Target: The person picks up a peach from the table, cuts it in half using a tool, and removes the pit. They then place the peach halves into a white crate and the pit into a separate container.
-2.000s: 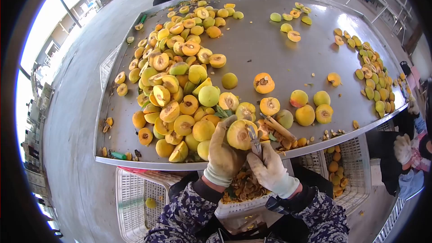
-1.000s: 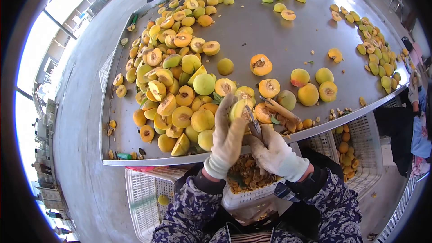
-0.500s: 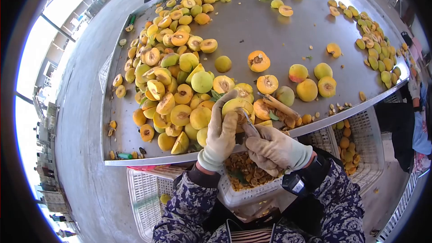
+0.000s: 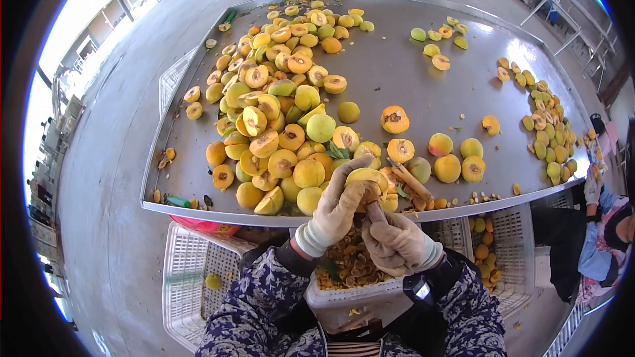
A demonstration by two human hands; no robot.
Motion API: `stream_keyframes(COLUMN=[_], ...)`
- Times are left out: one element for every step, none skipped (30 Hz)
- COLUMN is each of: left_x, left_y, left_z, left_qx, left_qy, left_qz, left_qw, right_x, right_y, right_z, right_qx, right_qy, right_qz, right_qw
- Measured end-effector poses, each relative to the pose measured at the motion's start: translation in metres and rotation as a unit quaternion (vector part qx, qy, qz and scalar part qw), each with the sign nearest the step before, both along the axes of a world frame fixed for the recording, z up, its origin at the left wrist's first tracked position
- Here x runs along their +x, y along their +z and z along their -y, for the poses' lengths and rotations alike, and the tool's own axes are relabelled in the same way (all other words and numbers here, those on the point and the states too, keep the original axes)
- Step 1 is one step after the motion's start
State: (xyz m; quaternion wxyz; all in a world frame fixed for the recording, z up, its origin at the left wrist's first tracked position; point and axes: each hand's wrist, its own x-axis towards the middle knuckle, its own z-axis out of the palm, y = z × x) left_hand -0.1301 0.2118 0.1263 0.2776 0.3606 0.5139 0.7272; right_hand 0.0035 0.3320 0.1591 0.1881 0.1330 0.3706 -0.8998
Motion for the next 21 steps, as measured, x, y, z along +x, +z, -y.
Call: stream_keyframes(left_x=[0.001,0.003,0.007,0.013,0.017,0.020,0.026,0.033,0.039,0.048,0.057,0.064,0.072,0.078,0.085,0.092,0.100,0.104,0.106,0.109,0.112], left_y=[-0.001,0.000,0.003,0.010,0.018,0.024,0.031,0.032,0.031,0.033,0.032,0.029,0.027,0.025,0.024,0.032,0.038,0.040,0.040,0.039,0.037], left_z=[0.000,-0.001,0.001,0.003,0.006,0.011,0.016,0.019,0.024,0.029,0.034,0.037,0.040,0.044,0.049,0.053,0.057,0.058,0.059,0.060,0.062], left_qx=[0.012,0.026,0.031,0.048,0.066,0.067,0.074,0.073,0.073,0.075,0.068,0.084,0.098,0.087,0.084,0.094,0.103,0.102,0.097,0.092,0.089], left_qy=[0.010,0.019,0.024,0.034,0.044,0.041,0.044,0.050,0.063,0.083,0.096,0.123,0.146,0.181,0.188,0.191,0.193,0.194,0.200,0.208,0.207], left_qz=[0.022,0.041,0.040,0.038,0.034,0.000,0.006,0.020,0.031,0.039,0.066,0.074,0.085,0.037,0.052,0.080,0.111,0.108,0.098,0.091,0.088], left_qw=[1.000,0.999,0.998,0.998,0.996,0.997,0.996,0.996,0.995,0.993,0.991,0.986,0.981,0.979,0.977,0.974,0.969,0.970,0.970,0.970,0.970], right_x=[-0.001,-0.002,0.000,-0.001,0.005,0.009,0.012,0.016,0.019,0.022,0.024,0.028,0.030,0.035,0.038,0.043,0.048,0.049,0.051,0.055,0.058], right_y=[0.004,0.007,0.009,0.002,0.001,0.002,0.006,0.000,-0.005,-0.011,-0.012,-0.008,-0.010,-0.013,-0.013,-0.007,-0.008,-0.012,-0.014,-0.014,-0.015], right_z=[0.005,0.010,0.015,0.010,0.009,0.012,0.015,0.015,0.015,0.019,0.026,0.032,0.036,0.039,0.041,0.046,0.049,0.052,0.055,0.056,0.057], right_qx=[0.006,0.050,0.090,-0.084,-0.083,-0.111,-0.139,-0.145,-0.144,-0.189,-0.234,-0.268,-0.272,-0.272,-0.268,-0.243,-0.244,-0.265,-0.287,-0.307,-0.310], right_qy=[0.006,-0.018,-0.045,0.003,0.007,0.012,0.016,0.030,0.045,0.051,0.059,0.062,0.078,0.090,0.099,0.084,0.087,0.091,0.094,0.111,0.110], right_qz=[0.002,-0.013,-0.030,-0.043,-0.048,-0.066,-0.086,-0.096,-0.103,-0.107,-0.109,-0.103,-0.106,-0.104,-0.104,-0.109,-0.108,-0.109,-0.112,-0.107,-0.110], right_qw=[1.000,0.999,0.994,0.996,0.995,0.992,0.986,0.984,0.983,0.975,0.964,0.956,0.953,0.952,0.953,0.960,0.960,0.954,0.947,0.939,0.938])
